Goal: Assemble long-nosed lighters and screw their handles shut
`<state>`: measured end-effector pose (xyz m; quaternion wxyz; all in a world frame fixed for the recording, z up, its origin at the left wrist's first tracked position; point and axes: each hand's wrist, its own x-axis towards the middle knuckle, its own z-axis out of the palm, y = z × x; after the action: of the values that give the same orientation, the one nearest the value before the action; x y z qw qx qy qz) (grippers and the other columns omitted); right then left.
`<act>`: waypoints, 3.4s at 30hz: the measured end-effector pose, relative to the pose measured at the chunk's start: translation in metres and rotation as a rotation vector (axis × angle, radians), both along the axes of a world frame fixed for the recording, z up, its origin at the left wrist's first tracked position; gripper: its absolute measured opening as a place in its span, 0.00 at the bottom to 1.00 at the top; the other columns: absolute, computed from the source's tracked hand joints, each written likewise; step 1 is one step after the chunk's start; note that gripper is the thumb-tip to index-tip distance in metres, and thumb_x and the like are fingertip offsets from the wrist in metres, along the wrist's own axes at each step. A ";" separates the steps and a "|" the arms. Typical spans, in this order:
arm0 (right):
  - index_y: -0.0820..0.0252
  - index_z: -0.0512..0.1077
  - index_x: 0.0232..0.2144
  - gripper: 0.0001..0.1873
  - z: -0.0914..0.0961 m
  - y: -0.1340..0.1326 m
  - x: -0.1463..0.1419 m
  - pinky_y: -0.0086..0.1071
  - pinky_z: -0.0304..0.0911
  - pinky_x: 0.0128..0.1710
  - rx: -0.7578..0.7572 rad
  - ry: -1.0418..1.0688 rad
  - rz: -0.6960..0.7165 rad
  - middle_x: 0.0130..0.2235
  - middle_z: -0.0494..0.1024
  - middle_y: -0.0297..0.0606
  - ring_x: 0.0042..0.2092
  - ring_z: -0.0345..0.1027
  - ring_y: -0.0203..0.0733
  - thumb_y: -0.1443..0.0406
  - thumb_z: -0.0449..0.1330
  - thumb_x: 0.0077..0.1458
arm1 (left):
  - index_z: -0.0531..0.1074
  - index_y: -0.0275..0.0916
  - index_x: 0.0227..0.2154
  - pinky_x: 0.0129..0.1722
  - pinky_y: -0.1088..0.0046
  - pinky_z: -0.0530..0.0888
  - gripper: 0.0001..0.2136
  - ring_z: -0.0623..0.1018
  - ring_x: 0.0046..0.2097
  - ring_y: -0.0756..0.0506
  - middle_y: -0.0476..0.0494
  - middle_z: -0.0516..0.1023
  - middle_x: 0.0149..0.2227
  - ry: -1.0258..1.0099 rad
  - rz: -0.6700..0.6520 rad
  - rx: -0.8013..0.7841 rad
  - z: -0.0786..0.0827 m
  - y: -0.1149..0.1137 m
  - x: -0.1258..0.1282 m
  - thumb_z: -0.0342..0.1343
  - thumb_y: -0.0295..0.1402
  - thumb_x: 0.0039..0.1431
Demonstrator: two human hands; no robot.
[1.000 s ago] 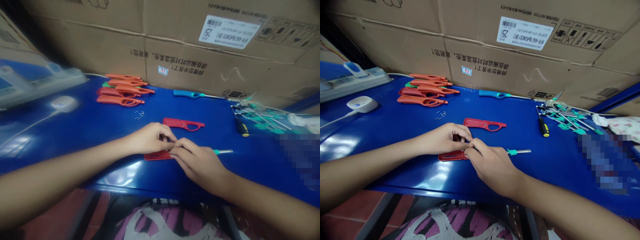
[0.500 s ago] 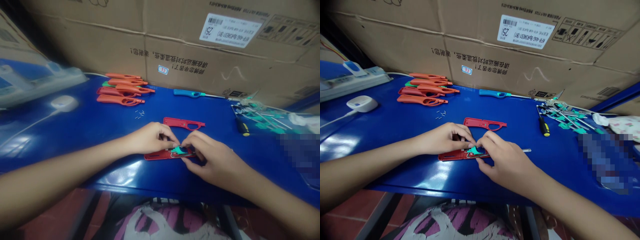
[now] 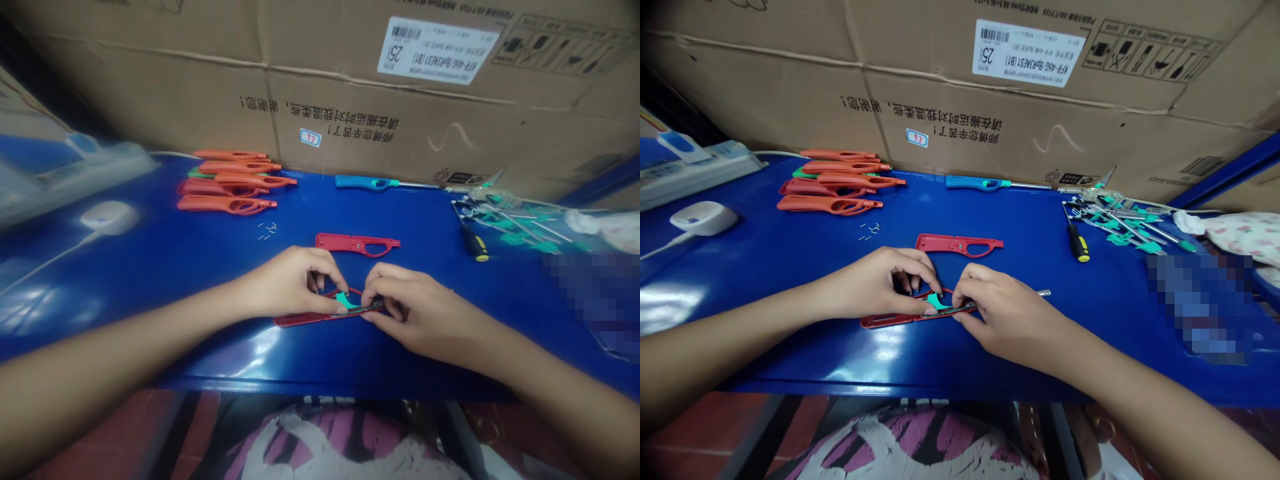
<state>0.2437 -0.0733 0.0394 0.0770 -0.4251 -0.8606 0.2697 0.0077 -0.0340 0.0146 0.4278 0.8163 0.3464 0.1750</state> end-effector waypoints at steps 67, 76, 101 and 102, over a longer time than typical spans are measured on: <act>0.62 0.72 0.35 0.14 -0.027 0.002 -0.009 0.31 0.60 0.32 0.364 -0.030 0.113 0.37 0.74 0.38 0.35 0.69 0.37 0.63 0.49 0.69 | 0.71 0.38 0.25 0.26 0.64 0.57 0.12 0.68 0.30 0.46 0.50 0.70 0.25 0.383 -0.073 1.110 0.016 -0.039 -0.005 0.53 0.25 0.66; 0.63 0.72 0.35 0.13 -0.030 0.003 -0.008 0.30 0.60 0.31 0.443 -0.019 0.113 0.35 0.74 0.39 0.33 0.69 0.37 0.64 0.51 0.68 | 0.76 0.39 0.27 0.26 0.66 0.61 0.12 0.71 0.27 0.47 0.50 0.73 0.25 0.382 -0.047 1.065 0.009 -0.035 -0.004 0.52 0.29 0.67; 0.62 0.74 0.36 0.10 -0.028 0.006 -0.007 0.30 0.65 0.37 0.289 0.129 0.110 0.38 0.76 0.39 0.38 0.71 0.38 0.65 0.54 0.67 | 0.78 0.40 0.30 0.25 0.81 0.66 0.02 0.71 0.24 0.56 0.57 0.75 0.24 0.152 0.093 0.016 0.016 -0.022 -0.002 0.61 0.29 0.53; 0.62 0.74 0.36 0.10 -0.028 0.006 -0.007 0.30 0.65 0.37 0.287 0.137 0.108 0.38 0.76 0.39 0.38 0.71 0.38 0.65 0.54 0.67 | 0.78 0.40 0.30 0.25 0.81 0.66 0.02 0.70 0.24 0.56 0.57 0.75 0.24 0.137 0.097 -0.019 0.016 -0.022 -0.003 0.61 0.29 0.53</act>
<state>0.2371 -0.0671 0.0116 0.1810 -0.3434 -0.9046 0.1761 0.0051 -0.0558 0.0301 0.4017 0.8047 0.4155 0.1360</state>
